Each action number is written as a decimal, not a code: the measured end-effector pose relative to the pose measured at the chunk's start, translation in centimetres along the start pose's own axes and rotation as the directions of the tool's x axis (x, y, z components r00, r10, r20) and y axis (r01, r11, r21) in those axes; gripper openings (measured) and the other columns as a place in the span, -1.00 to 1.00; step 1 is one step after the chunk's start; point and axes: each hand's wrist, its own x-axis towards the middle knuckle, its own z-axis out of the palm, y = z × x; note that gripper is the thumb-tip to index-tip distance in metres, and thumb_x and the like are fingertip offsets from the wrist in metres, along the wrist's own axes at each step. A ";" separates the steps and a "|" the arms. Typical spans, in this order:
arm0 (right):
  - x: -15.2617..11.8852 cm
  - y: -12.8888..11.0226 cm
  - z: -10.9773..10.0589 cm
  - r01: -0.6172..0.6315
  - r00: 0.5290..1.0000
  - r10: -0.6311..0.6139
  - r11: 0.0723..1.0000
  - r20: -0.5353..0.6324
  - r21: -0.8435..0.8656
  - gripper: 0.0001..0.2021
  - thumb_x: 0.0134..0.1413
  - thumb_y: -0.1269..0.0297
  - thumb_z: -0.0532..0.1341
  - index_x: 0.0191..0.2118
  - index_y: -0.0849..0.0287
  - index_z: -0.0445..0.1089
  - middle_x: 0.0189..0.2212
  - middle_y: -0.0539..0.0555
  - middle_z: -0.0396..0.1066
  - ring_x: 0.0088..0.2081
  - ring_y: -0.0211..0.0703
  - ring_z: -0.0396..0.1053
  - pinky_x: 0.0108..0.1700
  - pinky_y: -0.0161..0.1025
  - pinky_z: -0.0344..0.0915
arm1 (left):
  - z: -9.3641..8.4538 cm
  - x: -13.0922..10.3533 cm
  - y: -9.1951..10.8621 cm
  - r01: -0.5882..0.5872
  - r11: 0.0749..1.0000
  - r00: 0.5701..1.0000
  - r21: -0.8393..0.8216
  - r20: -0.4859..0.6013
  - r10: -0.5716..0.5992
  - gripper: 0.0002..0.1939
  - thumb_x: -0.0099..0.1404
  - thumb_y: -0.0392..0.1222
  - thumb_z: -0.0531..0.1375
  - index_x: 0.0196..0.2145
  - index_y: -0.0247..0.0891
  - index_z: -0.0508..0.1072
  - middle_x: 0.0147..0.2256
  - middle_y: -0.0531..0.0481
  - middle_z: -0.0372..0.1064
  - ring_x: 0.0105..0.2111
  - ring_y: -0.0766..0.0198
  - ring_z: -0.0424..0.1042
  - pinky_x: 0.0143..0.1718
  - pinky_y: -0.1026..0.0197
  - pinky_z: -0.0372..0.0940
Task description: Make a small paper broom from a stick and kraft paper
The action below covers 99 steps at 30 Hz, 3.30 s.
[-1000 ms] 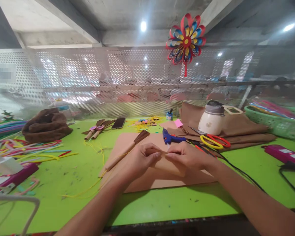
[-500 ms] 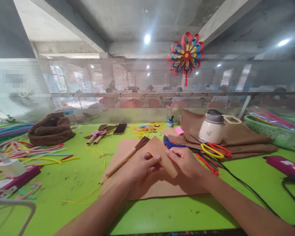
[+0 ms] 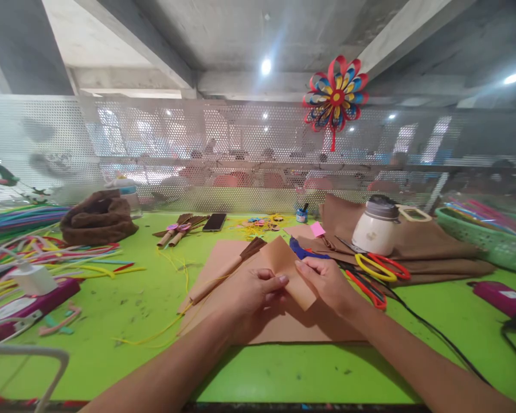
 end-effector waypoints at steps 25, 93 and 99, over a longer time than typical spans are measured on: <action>0.0 -0.2 0.5 -0.094 0.984 0.108 0.990 -0.145 0.105 -0.59 0.00 -0.08 0.15 -0.54 0.22 0.35 -0.65 -0.02 0.26 -0.56 -0.25 0.17 -0.53 -0.32 0.08 | 0.7 0.3 -0.8 -0.129 0.982 0.981 0.136 0.161 0.106 -0.85 0.21 -0.17 0.18 -0.40 -0.33 0.34 -0.57 0.02 0.33 -0.63 0.38 0.33 -0.55 0.30 0.25; -1.3 -1.8 0.5 -0.048 0.986 0.068 0.990 -0.151 0.135 -0.71 0.00 0.07 0.22 -0.50 0.22 0.40 -0.54 0.05 0.37 -0.48 -0.20 0.25 -0.45 -0.31 0.19 | 0.0 -0.4 2.4 -0.476 0.777 0.872 0.413 0.106 0.477 -0.79 0.12 -0.11 0.26 -0.53 -0.31 0.45 -0.55 0.04 0.30 -0.51 0.37 0.21 -0.42 0.31 0.11; -1.4 -2.0 0.6 -0.105 0.987 0.124 0.977 -0.097 0.185 -0.69 -0.02 0.03 0.22 -0.50 0.21 0.38 -0.52 0.05 0.38 -0.47 -0.18 0.27 -0.45 -0.30 0.22 | -0.3 -0.2 2.1 -0.479 0.783 0.869 0.396 0.086 0.487 -0.73 0.09 -0.10 0.28 -0.61 -0.32 0.39 -0.61 0.07 0.24 -0.53 0.38 0.18 -0.41 0.29 0.09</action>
